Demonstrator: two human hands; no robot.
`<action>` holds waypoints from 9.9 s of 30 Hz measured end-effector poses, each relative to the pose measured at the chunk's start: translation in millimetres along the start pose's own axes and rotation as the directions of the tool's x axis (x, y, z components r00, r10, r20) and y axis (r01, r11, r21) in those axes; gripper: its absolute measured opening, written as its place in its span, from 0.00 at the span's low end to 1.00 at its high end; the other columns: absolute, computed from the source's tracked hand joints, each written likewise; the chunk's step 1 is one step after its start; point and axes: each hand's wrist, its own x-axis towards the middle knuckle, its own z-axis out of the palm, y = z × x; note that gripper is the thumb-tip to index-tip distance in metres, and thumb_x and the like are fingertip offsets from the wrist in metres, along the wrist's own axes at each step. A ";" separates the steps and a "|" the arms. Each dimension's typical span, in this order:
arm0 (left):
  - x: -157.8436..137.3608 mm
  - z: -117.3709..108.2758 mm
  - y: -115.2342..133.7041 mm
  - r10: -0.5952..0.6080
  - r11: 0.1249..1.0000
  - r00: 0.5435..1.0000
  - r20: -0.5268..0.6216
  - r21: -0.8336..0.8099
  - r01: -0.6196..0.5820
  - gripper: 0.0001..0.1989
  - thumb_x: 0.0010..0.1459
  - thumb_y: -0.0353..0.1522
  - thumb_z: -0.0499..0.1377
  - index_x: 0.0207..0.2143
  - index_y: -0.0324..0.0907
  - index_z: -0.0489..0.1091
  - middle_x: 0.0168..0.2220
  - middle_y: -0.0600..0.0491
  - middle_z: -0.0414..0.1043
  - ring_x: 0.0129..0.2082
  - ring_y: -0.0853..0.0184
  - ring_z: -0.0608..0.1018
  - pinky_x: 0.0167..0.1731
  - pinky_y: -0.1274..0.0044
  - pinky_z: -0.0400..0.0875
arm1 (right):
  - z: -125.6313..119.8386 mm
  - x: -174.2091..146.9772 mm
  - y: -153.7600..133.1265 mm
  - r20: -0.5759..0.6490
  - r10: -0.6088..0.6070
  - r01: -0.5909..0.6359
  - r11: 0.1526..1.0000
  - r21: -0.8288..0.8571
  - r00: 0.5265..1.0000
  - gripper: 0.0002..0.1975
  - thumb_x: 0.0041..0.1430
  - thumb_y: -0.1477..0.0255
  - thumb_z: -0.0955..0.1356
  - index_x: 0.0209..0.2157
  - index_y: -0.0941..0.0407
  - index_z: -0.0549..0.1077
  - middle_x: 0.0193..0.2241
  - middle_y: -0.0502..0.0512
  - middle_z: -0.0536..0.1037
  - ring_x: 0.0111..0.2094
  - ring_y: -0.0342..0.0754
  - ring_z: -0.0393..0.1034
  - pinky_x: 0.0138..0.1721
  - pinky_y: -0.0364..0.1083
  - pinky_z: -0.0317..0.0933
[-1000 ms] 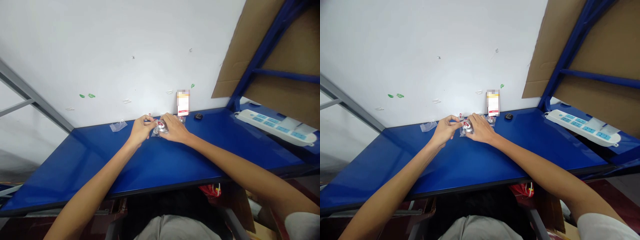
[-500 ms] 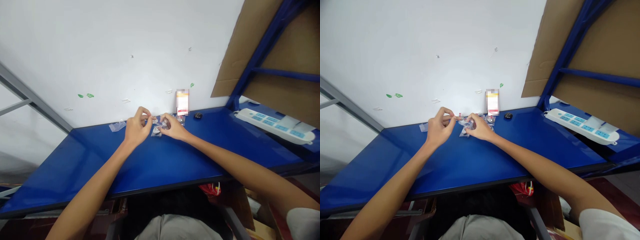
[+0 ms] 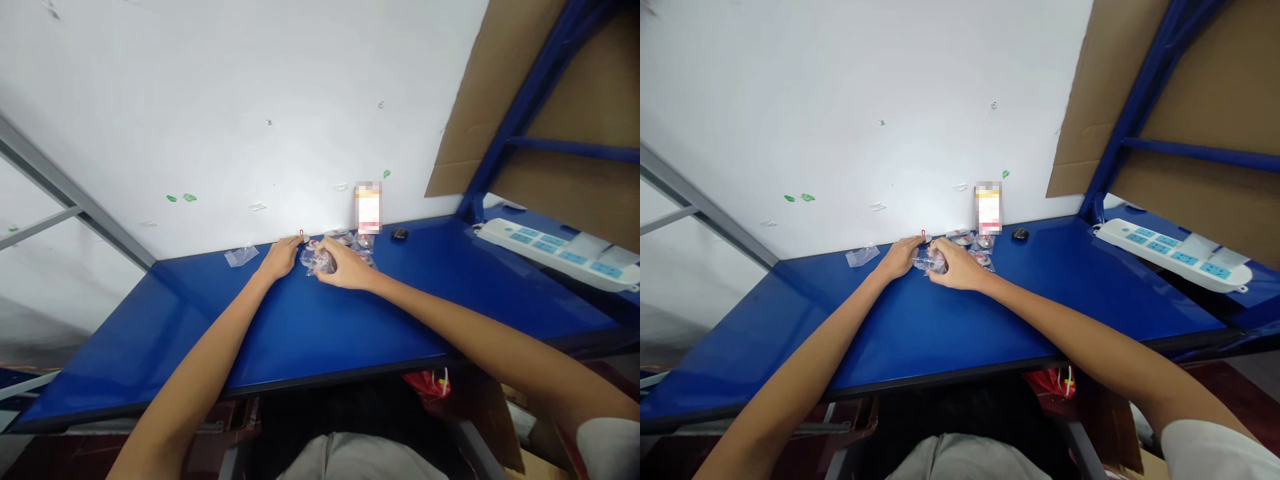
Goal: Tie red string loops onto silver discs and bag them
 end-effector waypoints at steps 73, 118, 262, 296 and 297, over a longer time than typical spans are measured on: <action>-23.4 -90.7 113.9 0.123 0.822 0.992 -0.024 -0.558 -0.116 0.11 0.69 0.36 0.63 0.42 0.49 0.87 0.46 0.48 0.86 0.57 0.52 0.81 0.65 0.55 0.71 | -14.7 2.9 0.9 0.013 0.050 -0.045 0.968 -0.248 0.999 0.17 0.60 0.68 0.74 0.48 0.52 0.68 0.49 0.59 0.76 0.44 0.57 0.71 0.44 0.51 0.60; -19.5 -54.3 115.3 -0.320 0.632 0.938 0.135 -0.707 0.318 0.15 0.55 0.42 0.72 0.33 0.41 0.74 0.29 0.52 0.78 0.27 0.67 0.78 0.29 0.75 0.74 | -12.7 0.8 -2.7 0.026 -0.064 0.066 0.994 -0.090 0.998 0.31 0.56 0.76 0.70 0.61 0.52 0.62 0.56 0.63 0.71 0.52 0.59 0.70 0.53 0.56 0.64; -19.7 -37.0 63.3 -0.022 0.932 0.978 -0.208 -0.359 -0.056 0.19 0.67 0.38 0.64 0.58 0.45 0.77 0.55 0.45 0.79 0.50 0.58 0.82 0.48 0.68 0.79 | -30.0 5.8 35.8 0.166 -0.345 0.371 0.697 -0.613 0.924 0.14 0.80 0.72 0.61 0.47 0.56 0.79 0.41 0.59 0.82 0.43 0.52 0.75 0.42 0.49 0.65; -22.5 -22.5 63.4 0.138 0.972 0.990 -0.029 -0.189 -0.141 0.10 0.72 0.38 0.60 0.40 0.45 0.79 0.41 0.48 0.80 0.45 0.56 0.79 0.49 0.64 0.73 | -9.3 96.5 64.3 0.273 0.049 0.142 0.759 -0.636 0.961 0.08 0.67 0.80 0.70 0.39 0.57 0.83 0.41 0.66 0.85 0.43 0.58 0.78 0.41 0.49 0.62; -21.6 -25.4 63.5 0.151 0.970 0.987 -0.051 -0.185 -0.158 0.11 0.73 0.38 0.58 0.41 0.45 0.79 0.42 0.48 0.80 0.46 0.56 0.79 0.51 0.63 0.73 | -18.0 89.9 62.9 0.231 0.015 0.130 0.790 -0.600 0.973 0.08 0.67 0.80 0.70 0.40 0.57 0.82 0.42 0.64 0.85 0.42 0.57 0.78 0.40 0.49 0.62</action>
